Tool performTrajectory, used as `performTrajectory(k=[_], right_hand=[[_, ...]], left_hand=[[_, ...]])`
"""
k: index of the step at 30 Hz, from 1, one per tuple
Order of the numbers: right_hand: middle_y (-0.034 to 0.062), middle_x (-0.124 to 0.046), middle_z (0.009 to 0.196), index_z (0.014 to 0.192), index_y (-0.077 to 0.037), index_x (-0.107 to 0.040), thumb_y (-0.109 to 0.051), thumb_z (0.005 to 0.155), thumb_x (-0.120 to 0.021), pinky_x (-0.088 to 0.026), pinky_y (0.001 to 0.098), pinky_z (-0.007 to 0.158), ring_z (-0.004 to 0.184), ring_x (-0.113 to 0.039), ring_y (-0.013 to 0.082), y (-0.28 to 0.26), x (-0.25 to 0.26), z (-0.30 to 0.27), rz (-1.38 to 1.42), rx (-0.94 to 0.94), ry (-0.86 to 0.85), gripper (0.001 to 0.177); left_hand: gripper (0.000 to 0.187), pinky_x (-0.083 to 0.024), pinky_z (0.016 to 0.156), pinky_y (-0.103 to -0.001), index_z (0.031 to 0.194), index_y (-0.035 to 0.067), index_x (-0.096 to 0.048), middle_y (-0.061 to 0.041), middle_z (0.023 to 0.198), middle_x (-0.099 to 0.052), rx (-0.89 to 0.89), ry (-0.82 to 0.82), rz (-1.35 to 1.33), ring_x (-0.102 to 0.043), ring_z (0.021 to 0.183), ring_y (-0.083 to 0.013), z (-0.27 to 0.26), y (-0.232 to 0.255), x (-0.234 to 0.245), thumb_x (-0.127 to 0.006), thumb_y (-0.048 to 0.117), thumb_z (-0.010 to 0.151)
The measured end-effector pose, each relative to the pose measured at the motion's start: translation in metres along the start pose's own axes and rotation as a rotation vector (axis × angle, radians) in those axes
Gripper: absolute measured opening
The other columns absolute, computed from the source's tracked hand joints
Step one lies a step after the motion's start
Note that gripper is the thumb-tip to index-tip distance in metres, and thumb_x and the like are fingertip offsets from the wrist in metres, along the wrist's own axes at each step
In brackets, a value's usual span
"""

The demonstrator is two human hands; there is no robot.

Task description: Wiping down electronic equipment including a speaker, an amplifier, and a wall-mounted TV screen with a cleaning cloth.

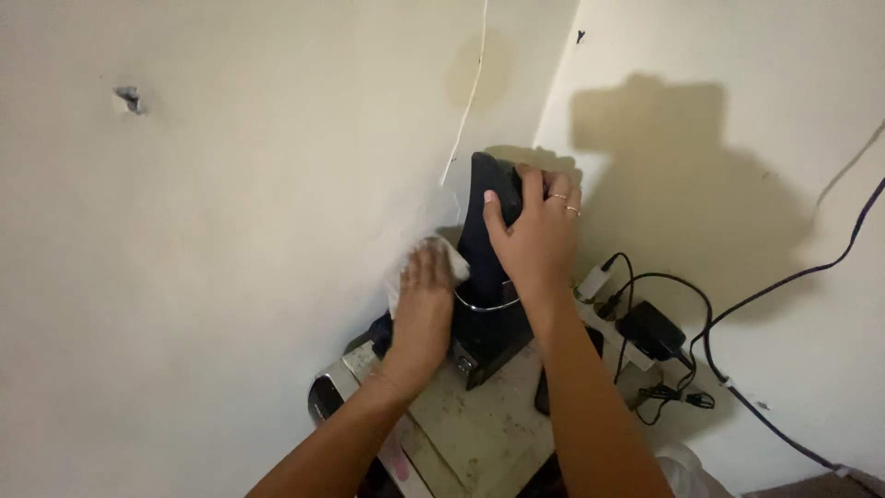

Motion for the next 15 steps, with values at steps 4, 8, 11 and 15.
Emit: performTrajectory(k=[4, 8, 11, 15], right_hand=[[0.0235, -0.054, 0.119, 0.133, -0.008, -0.060, -0.040, 0.097, -0.069, -0.048, 0.0568, 0.098, 0.117, -0.052, 0.0456, 0.006, -0.006, -0.001, -0.025, 0.006, 0.020, 0.049], [0.0244, -0.053, 0.121, 0.134, -0.005, -0.060, -0.040, 0.098, -0.069, -0.047, 0.0581, 0.096, 0.114, -0.052, 0.0461, 0.007, -0.011, 0.002, 0.005, -0.038, -0.043, 0.051], [0.0238, -0.054, 0.123, 0.135, -0.007, -0.060, -0.041, 0.097, -0.070, -0.045, 0.0595, 0.098, 0.116, -0.051, 0.0479, 0.005, -0.017, 0.002, -0.011, -0.055, -0.046, 0.053], [0.0210, -0.055, 0.125, 0.138, -0.013, -0.060, -0.045, 0.100, -0.067, -0.044, 0.0601, 0.108, 0.123, -0.051, 0.0480, 0.005, -0.023, 0.000, -0.072, -0.082, -0.052, 0.050]], left_hand=[[0.056, -0.037, 0.109, -0.055, 0.140, -0.014, -0.043, -0.033, 0.143, -0.052, -0.117, -0.117, -0.206, -0.050, 0.132, -0.0472, -0.028, 0.014, -0.084, -0.058, 0.011, 0.092], [0.049, -0.044, 0.108, -0.050, 0.132, -0.015, -0.054, -0.033, 0.136, -0.058, -0.312, -0.238, -0.084, -0.057, 0.126, -0.0440, -0.029, 0.028, -0.076, -0.060, 0.012, 0.092], [0.044, -0.046, 0.107, -0.050, 0.126, -0.014, -0.059, -0.032, 0.129, -0.062, -0.431, -0.319, -0.073, -0.059, 0.123, -0.0433, -0.038, 0.054, -0.070, -0.063, 0.010, 0.089], [0.053, -0.052, 0.097, -0.045, 0.127, -0.016, -0.060, -0.030, 0.123, -0.064, -0.452, -0.373, -0.307, -0.064, 0.114, -0.0402, -0.036, 0.109, -0.033, -0.065, 0.006, 0.078]])
Point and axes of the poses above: each hand's wrist, its own z-axis towards the middle knuckle, its own x-axis out of the back of the hand, y = z × x, the point moved 8 cm from there along z, towards the middle knuckle
